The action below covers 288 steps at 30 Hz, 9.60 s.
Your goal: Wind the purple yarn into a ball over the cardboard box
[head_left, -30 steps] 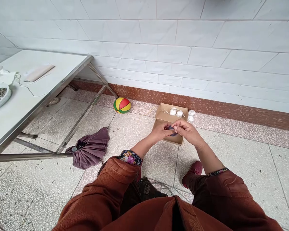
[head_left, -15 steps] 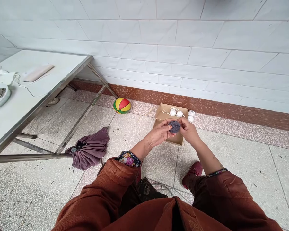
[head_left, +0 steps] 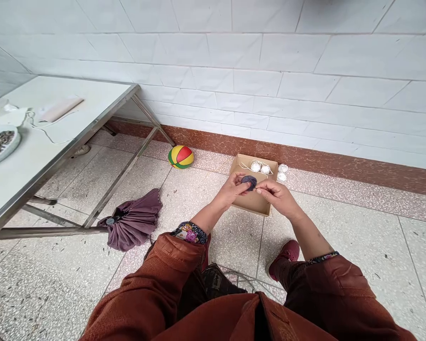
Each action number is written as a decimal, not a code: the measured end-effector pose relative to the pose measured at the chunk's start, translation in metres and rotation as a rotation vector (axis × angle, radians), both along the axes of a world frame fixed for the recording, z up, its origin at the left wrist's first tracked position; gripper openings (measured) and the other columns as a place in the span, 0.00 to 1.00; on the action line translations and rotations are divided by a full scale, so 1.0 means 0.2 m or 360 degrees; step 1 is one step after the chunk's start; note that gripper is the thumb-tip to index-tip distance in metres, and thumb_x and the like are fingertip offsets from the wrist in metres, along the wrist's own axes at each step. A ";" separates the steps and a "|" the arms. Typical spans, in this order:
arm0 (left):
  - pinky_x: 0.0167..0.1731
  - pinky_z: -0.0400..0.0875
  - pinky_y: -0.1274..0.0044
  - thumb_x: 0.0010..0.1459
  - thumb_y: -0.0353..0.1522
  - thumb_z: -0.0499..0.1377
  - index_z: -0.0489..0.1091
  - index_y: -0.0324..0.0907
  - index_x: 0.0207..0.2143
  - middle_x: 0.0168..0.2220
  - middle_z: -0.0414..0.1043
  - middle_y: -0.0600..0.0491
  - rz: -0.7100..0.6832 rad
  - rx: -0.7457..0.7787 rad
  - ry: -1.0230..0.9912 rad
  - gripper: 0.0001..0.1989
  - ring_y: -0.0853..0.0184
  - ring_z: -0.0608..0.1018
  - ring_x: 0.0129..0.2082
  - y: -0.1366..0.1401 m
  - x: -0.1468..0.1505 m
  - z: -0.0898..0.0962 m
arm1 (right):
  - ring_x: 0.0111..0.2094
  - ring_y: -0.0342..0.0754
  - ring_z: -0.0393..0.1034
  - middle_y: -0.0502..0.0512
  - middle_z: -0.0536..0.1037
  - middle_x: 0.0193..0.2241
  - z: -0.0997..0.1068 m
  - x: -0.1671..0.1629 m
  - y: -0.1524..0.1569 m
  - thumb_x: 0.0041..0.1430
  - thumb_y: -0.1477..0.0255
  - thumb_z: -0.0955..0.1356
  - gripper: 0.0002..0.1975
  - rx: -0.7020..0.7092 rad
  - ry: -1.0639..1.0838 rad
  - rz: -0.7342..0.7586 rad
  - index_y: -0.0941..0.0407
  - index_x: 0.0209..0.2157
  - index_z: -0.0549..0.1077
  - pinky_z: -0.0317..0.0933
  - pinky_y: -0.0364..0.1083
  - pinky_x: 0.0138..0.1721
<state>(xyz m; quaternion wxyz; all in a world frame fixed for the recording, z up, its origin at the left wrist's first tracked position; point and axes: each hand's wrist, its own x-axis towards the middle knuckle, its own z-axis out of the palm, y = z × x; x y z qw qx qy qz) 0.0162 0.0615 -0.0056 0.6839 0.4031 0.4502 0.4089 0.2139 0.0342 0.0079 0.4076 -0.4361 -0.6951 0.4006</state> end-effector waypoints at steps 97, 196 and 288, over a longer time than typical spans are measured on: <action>0.41 0.66 0.73 0.41 0.30 0.72 0.68 0.42 0.43 0.38 0.73 0.54 -0.0358 0.0301 0.0213 0.25 0.68 0.74 0.37 -0.02 0.03 0.01 | 0.31 0.48 0.69 0.51 0.76 0.28 0.00 0.03 0.01 0.63 0.59 0.70 0.12 -0.0068 0.0130 -0.0242 0.52 0.31 0.76 0.64 0.48 0.36; 0.37 0.70 0.77 0.49 0.41 0.73 0.71 0.39 0.49 0.36 0.75 0.54 -0.0309 -0.0151 -0.0248 0.27 0.75 0.76 0.29 -0.04 0.05 0.01 | 0.36 0.50 0.75 0.53 0.81 0.33 0.00 0.01 -0.04 0.67 0.60 0.67 0.11 -0.0205 0.0151 0.0048 0.52 0.36 0.77 0.70 0.50 0.42; 0.49 0.67 0.70 0.45 0.29 0.71 0.75 0.39 0.42 0.40 0.77 0.50 -0.0174 0.0053 0.0009 0.19 0.67 0.75 0.41 -0.03 0.06 0.02 | 0.32 0.48 0.69 0.52 0.78 0.31 -0.01 0.03 -0.01 0.63 0.63 0.70 0.08 0.0005 0.0087 -0.0231 0.53 0.33 0.77 0.63 0.48 0.38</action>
